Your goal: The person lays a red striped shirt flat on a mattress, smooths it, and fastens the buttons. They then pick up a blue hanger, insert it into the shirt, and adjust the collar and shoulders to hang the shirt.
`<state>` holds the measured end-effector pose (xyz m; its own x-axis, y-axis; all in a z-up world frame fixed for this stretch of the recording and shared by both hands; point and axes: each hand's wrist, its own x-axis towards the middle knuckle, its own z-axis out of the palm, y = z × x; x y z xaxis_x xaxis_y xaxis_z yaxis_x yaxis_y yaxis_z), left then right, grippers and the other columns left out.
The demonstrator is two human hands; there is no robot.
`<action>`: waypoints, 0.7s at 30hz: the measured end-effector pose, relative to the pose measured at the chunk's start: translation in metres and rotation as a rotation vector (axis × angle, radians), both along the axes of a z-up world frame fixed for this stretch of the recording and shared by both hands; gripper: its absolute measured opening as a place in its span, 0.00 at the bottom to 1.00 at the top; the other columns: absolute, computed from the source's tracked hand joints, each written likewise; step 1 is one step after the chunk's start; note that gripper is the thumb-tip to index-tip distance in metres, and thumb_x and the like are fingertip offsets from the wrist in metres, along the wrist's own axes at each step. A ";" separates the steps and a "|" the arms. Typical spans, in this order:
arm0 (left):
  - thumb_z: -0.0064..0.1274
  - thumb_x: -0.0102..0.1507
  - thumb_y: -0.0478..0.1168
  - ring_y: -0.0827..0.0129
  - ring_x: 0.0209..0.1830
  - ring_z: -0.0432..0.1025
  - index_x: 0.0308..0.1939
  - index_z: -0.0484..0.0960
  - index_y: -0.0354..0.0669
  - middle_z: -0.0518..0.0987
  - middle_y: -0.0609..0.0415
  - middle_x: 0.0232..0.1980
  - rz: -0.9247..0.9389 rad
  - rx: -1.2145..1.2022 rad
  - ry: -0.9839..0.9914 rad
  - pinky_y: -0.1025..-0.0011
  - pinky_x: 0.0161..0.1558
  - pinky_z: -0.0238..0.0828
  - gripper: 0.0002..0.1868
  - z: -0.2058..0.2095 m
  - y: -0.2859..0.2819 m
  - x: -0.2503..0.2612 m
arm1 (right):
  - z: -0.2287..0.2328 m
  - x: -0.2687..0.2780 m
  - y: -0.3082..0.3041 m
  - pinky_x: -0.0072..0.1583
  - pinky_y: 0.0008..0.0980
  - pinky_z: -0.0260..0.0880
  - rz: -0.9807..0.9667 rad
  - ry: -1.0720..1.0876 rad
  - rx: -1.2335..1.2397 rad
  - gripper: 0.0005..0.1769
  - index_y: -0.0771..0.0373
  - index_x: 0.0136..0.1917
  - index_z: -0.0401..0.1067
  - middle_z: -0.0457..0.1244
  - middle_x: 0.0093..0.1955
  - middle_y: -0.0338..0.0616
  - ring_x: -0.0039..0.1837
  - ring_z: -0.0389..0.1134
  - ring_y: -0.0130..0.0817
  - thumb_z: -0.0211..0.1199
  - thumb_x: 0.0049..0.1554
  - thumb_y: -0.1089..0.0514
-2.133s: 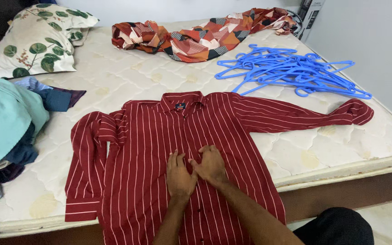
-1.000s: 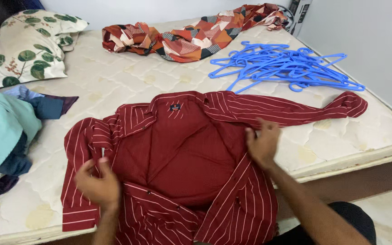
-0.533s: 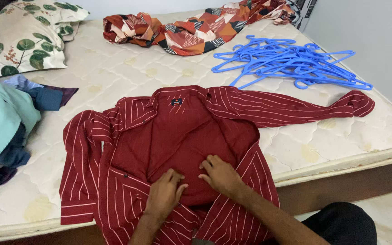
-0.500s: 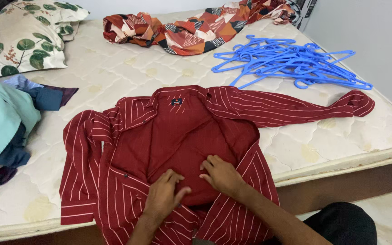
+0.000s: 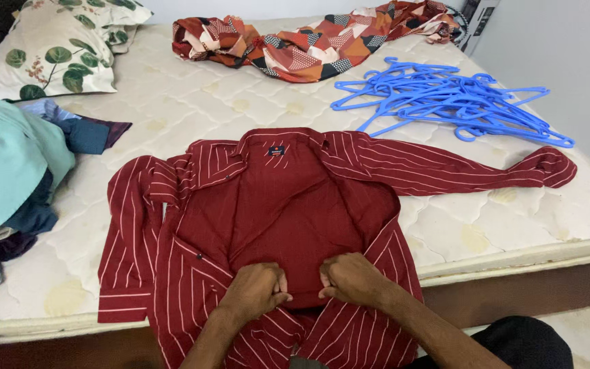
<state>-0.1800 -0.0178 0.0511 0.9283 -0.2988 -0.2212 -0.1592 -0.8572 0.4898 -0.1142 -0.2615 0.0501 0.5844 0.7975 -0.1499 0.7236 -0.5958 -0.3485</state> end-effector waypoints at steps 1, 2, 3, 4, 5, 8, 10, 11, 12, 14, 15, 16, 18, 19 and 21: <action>0.68 0.58 0.47 0.70 0.31 0.74 0.30 0.82 0.46 0.79 0.58 0.32 -0.014 0.004 -0.046 0.67 0.40 0.76 0.12 0.000 0.000 -0.001 | 0.000 0.000 -0.001 0.44 0.40 0.71 -0.007 0.000 0.023 0.20 0.62 0.36 0.73 0.67 0.38 0.41 0.39 0.69 0.36 0.73 0.53 0.45; 0.68 0.58 0.45 0.70 0.30 0.74 0.30 0.82 0.45 0.79 0.58 0.31 -0.028 0.007 -0.092 0.67 0.39 0.76 0.12 -0.001 -0.001 -0.003 | -0.001 0.000 -0.001 0.44 0.40 0.71 -0.001 -0.030 0.059 0.19 0.62 0.37 0.73 0.67 0.38 0.42 0.39 0.69 0.36 0.73 0.53 0.46; 0.69 0.58 0.44 0.70 0.28 0.73 0.29 0.82 0.44 0.78 0.58 0.31 -0.042 0.010 -0.135 0.68 0.38 0.76 0.12 -0.002 -0.002 -0.004 | -0.003 -0.001 -0.002 0.43 0.40 0.72 0.005 -0.057 0.094 0.17 0.63 0.38 0.73 0.67 0.39 0.43 0.39 0.69 0.36 0.73 0.52 0.48; 0.68 0.58 0.44 0.70 0.28 0.74 0.29 0.82 0.43 0.79 0.58 0.31 -0.043 -0.009 -0.112 0.68 0.39 0.76 0.12 -0.003 -0.003 -0.004 | -0.006 -0.002 -0.004 0.42 0.39 0.72 0.011 -0.085 0.129 0.16 0.64 0.40 0.73 0.67 0.39 0.43 0.39 0.69 0.36 0.73 0.52 0.49; 0.68 0.58 0.43 0.71 0.28 0.74 0.28 0.82 0.43 0.79 0.58 0.30 -0.043 -0.027 -0.087 0.68 0.39 0.76 0.11 -0.004 -0.003 -0.004 | -0.011 -0.004 -0.004 0.42 0.40 0.73 0.044 -0.138 0.142 0.16 0.64 0.38 0.74 0.67 0.38 0.44 0.40 0.69 0.37 0.72 0.52 0.50; 0.66 0.59 0.40 0.72 0.26 0.75 0.28 0.84 0.43 0.82 0.57 0.27 -0.037 -0.091 0.046 0.69 0.41 0.78 0.08 -0.005 -0.001 -0.004 | -0.022 -0.008 -0.004 0.42 0.40 0.73 0.102 -0.179 0.070 0.15 0.65 0.38 0.74 0.67 0.38 0.46 0.40 0.69 0.38 0.68 0.57 0.51; 0.66 0.59 0.40 0.74 0.26 0.76 0.29 0.85 0.44 0.83 0.57 0.27 -0.043 -0.112 0.184 0.70 0.43 0.78 0.07 -0.002 -0.003 -0.005 | -0.023 -0.011 -0.007 0.41 0.38 0.74 0.078 -0.052 -0.124 0.18 0.65 0.42 0.72 0.66 0.39 0.46 0.38 0.69 0.36 0.62 0.66 0.49; 0.67 0.59 0.40 0.76 0.28 0.77 0.30 0.85 0.44 0.83 0.58 0.28 -0.049 -0.110 0.263 0.69 0.43 0.78 0.07 0.001 -0.006 -0.004 | -0.022 -0.012 -0.006 0.42 0.38 0.74 0.089 -0.027 -0.123 0.17 0.65 0.41 0.73 0.66 0.38 0.46 0.38 0.69 0.35 0.63 0.64 0.49; 0.68 0.59 0.41 0.78 0.29 0.77 0.31 0.85 0.44 0.83 0.59 0.29 -0.054 -0.108 0.341 0.69 0.44 0.78 0.07 0.006 -0.009 -0.003 | -0.021 -0.017 -0.005 0.42 0.38 0.73 0.101 -0.003 -0.121 0.16 0.64 0.40 0.74 0.67 0.38 0.45 0.38 0.69 0.35 0.64 0.62 0.49; 0.69 0.58 0.44 0.74 0.27 0.78 0.32 0.87 0.44 0.83 0.58 0.28 0.015 -0.076 0.412 0.70 0.44 0.78 0.09 0.014 -0.014 -0.003 | -0.016 -0.018 -0.004 0.43 0.38 0.73 0.078 0.101 -0.115 0.17 0.63 0.39 0.74 0.67 0.36 0.44 0.38 0.69 0.34 0.64 0.60 0.48; 0.69 0.58 0.46 0.72 0.26 0.78 0.32 0.88 0.45 0.83 0.57 0.27 0.047 -0.058 0.450 0.71 0.44 0.79 0.10 0.019 -0.015 -0.002 | -0.010 -0.014 -0.006 0.44 0.38 0.73 0.037 0.179 -0.109 0.17 0.63 0.39 0.74 0.67 0.35 0.43 0.38 0.70 0.33 0.63 0.61 0.47; 0.67 0.59 0.49 0.69 0.27 0.78 0.35 0.87 0.44 0.83 0.54 0.27 0.074 -0.088 0.441 0.68 0.43 0.79 0.13 0.024 -0.015 0.001 | -0.004 -0.010 -0.006 0.45 0.38 0.72 -0.003 0.257 -0.103 0.18 0.62 0.40 0.74 0.67 0.34 0.42 0.38 0.70 0.33 0.63 0.62 0.46; 0.64 0.61 0.55 0.64 0.28 0.76 0.40 0.84 0.42 0.81 0.48 0.28 0.127 -0.148 0.424 0.62 0.40 0.79 0.20 0.031 -0.016 0.005 | 0.006 -0.007 -0.003 0.45 0.38 0.74 -0.082 0.197 0.027 0.19 0.61 0.42 0.74 0.66 0.34 0.43 0.37 0.70 0.35 0.60 0.64 0.44; 0.67 0.57 0.55 0.66 0.31 0.77 0.42 0.83 0.42 0.82 0.50 0.30 0.140 -0.173 0.274 0.63 0.41 0.79 0.22 0.033 -0.016 0.008 | 0.011 -0.003 -0.001 0.44 0.38 0.75 -0.120 0.162 0.091 0.19 0.60 0.43 0.74 0.66 0.35 0.43 0.37 0.70 0.36 0.59 0.65 0.43; 0.73 0.49 0.54 0.70 0.36 0.78 0.45 0.82 0.41 0.82 0.56 0.36 0.158 -0.222 -0.026 0.66 0.43 0.79 0.29 0.036 -0.017 0.013 | 0.019 0.000 0.005 0.46 0.41 0.73 -0.192 0.016 0.096 0.23 0.63 0.52 0.71 0.66 0.37 0.47 0.41 0.70 0.40 0.65 0.58 0.41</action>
<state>-0.1667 -0.0350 0.0873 0.9718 -0.1883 -0.1422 -0.0467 -0.7441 0.6664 -0.1137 -0.2565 0.0689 0.7254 0.6825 -0.0891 0.5939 -0.6861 -0.4203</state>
